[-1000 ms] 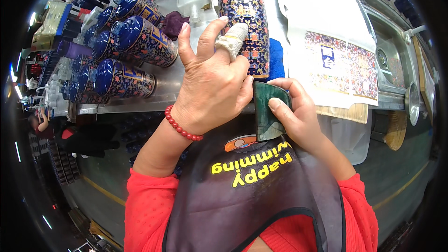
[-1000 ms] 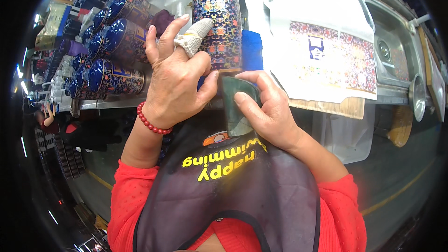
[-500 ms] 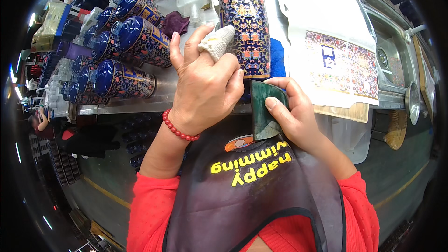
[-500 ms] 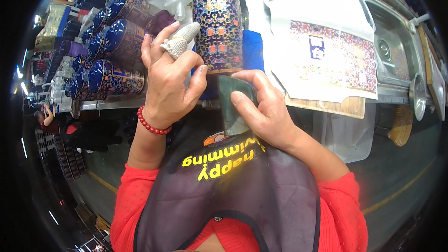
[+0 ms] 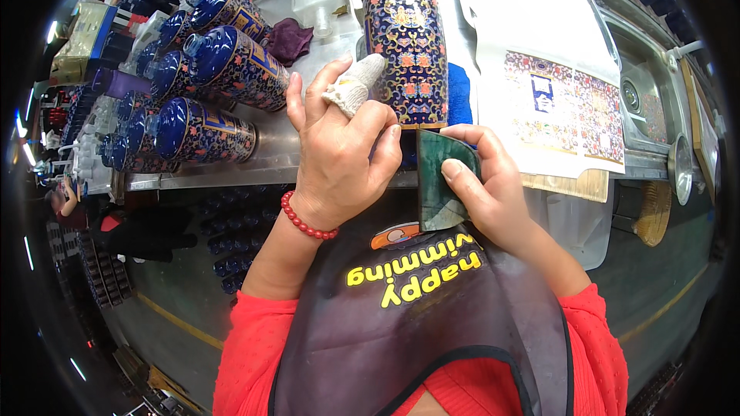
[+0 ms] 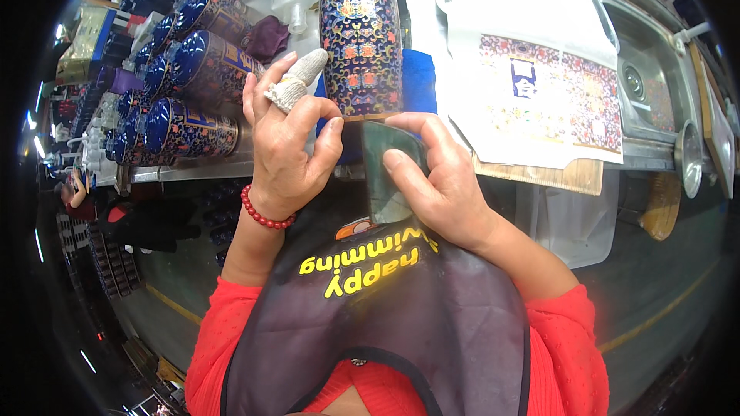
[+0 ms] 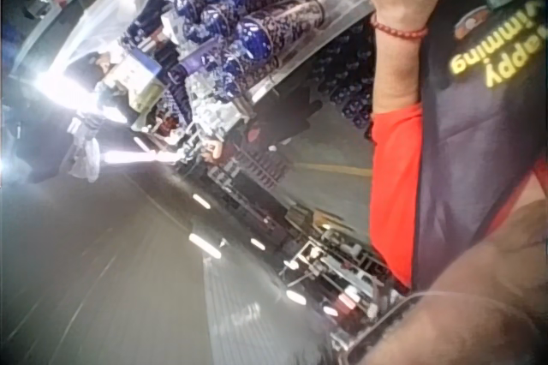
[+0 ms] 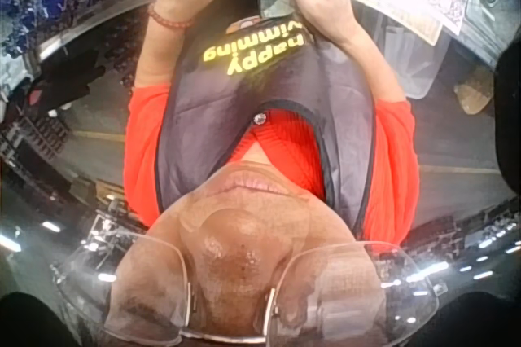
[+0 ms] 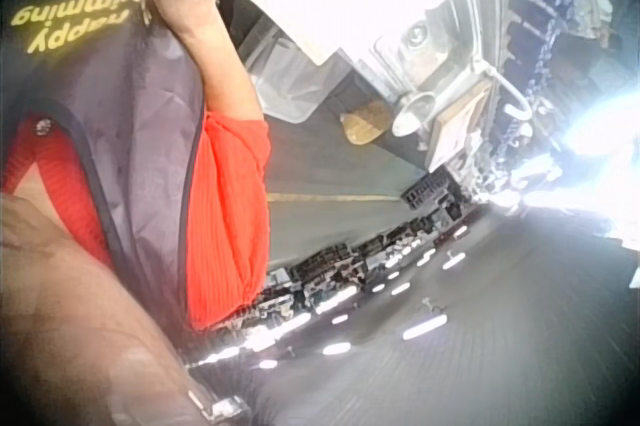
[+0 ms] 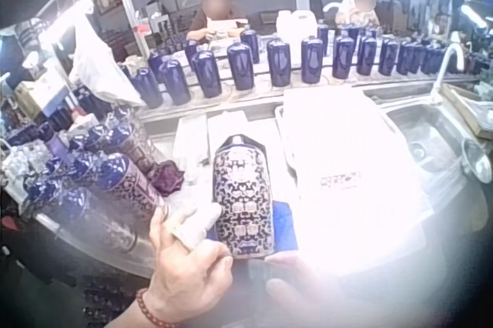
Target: The person scrubs the surface of a blue patterned ceramic bottle with a green sponge, rotating it to reach different areas. The person then places the bottle on the table and picks up another similar bottle to continue the cleaning process.
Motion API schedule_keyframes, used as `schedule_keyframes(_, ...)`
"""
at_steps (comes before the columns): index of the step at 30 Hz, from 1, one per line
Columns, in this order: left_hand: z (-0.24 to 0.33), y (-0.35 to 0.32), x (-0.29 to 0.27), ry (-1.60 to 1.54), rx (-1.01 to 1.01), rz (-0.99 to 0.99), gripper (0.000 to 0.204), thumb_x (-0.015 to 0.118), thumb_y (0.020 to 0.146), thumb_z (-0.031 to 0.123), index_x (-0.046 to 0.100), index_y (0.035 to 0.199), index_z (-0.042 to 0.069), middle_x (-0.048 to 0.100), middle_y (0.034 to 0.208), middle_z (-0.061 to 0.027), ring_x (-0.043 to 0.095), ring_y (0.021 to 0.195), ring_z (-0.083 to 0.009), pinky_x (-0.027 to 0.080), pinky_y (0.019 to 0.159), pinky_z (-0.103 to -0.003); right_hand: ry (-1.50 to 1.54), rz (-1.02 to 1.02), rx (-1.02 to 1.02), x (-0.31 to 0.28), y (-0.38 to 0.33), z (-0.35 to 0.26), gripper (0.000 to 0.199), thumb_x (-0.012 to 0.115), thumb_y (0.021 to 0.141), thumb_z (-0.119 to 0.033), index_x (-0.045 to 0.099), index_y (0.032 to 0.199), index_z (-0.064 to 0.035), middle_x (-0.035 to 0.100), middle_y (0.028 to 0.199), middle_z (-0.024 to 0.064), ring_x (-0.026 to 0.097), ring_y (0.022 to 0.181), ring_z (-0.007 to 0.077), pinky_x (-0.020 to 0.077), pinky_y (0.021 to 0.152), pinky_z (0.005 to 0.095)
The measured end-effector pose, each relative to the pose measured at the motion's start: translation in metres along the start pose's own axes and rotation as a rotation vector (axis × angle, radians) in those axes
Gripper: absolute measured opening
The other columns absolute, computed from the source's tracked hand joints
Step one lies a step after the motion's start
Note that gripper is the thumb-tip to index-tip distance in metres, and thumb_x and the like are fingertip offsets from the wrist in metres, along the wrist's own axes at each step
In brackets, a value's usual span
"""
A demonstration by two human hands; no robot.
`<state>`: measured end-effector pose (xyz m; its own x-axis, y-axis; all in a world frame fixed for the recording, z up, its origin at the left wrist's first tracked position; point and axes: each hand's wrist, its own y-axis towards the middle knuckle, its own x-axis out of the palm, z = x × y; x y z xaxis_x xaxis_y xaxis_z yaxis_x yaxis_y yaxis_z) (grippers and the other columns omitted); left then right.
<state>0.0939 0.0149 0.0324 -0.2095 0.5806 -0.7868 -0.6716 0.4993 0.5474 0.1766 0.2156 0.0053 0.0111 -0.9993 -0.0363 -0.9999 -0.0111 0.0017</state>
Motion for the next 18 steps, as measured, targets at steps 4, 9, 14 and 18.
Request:
schedule_keyframes(4, 0.003, 0.004, -0.002, 0.054, 0.023, -0.01, 0.011, 0.073, 0.079, 0.018, 0.065, 0.083, 0.012, 0.066, 0.131, -0.02, 0.045, 0.137, -0.0391, 0.01, 0.119, -0.065, -0.015, -0.007, -0.007, -0.002, -0.001, -0.001, 0.033, 0.064, 0.096, -0.009, 0.06, 0.126, 0.0034, 0.064, 0.113, 0.0138, 0.061, 0.104, 0.0189, 0.0486, 0.092, 0.0309)
schedule_keyframes(9, 0.013, 0.015, -0.008, 0.168, 0.099, -0.09, 0.015, 0.077, 0.079, 0.019, 0.065, 0.08, 0.011, 0.064, 0.137, -0.0217, 0.039, 0.144, -0.0381, 0.006, 0.121, -0.061, 0.004, -0.001, -0.008, -0.003, -0.001, -0.002, 0.033, 0.064, 0.096, -0.008, 0.059, 0.126, 0.0044, 0.064, 0.114, 0.0139, 0.061, 0.106, 0.0189, 0.0476, 0.095, 0.0311)
schedule_keyframes(14, 0.014, 0.026, -0.01, 0.206, 0.142, -0.163, 0.019, 0.077, 0.078, 0.023, 0.064, 0.078, 0.01, 0.066, 0.133, -0.0217, 0.038, 0.145, -0.0382, 0.004, 0.121, -0.063, 0.038, 0.004, 0.023, -0.006, -0.001, -0.002, 0.033, 0.064, 0.096, -0.008, 0.059, 0.126, 0.0045, 0.064, 0.114, 0.0136, 0.06, 0.107, 0.0185, 0.0469, 0.096, 0.0313)
schedule_keyframes(18, 0.013, 0.031, -0.009, 0.211, 0.184, -0.155, 0.018, 0.071, 0.077, 0.026, 0.071, 0.081, 0.009, 0.071, 0.107, -0.0163, 0.04, 0.141, -0.037, 0.006, 0.118, -0.068, 0.016, -0.004, 0.005, -0.007, -0.001, -0.002, 0.033, 0.064, 0.096, -0.008, 0.059, 0.126, 0.0045, 0.063, 0.115, 0.0135, 0.06, 0.108, 0.0186, 0.0468, 0.097, 0.0312)
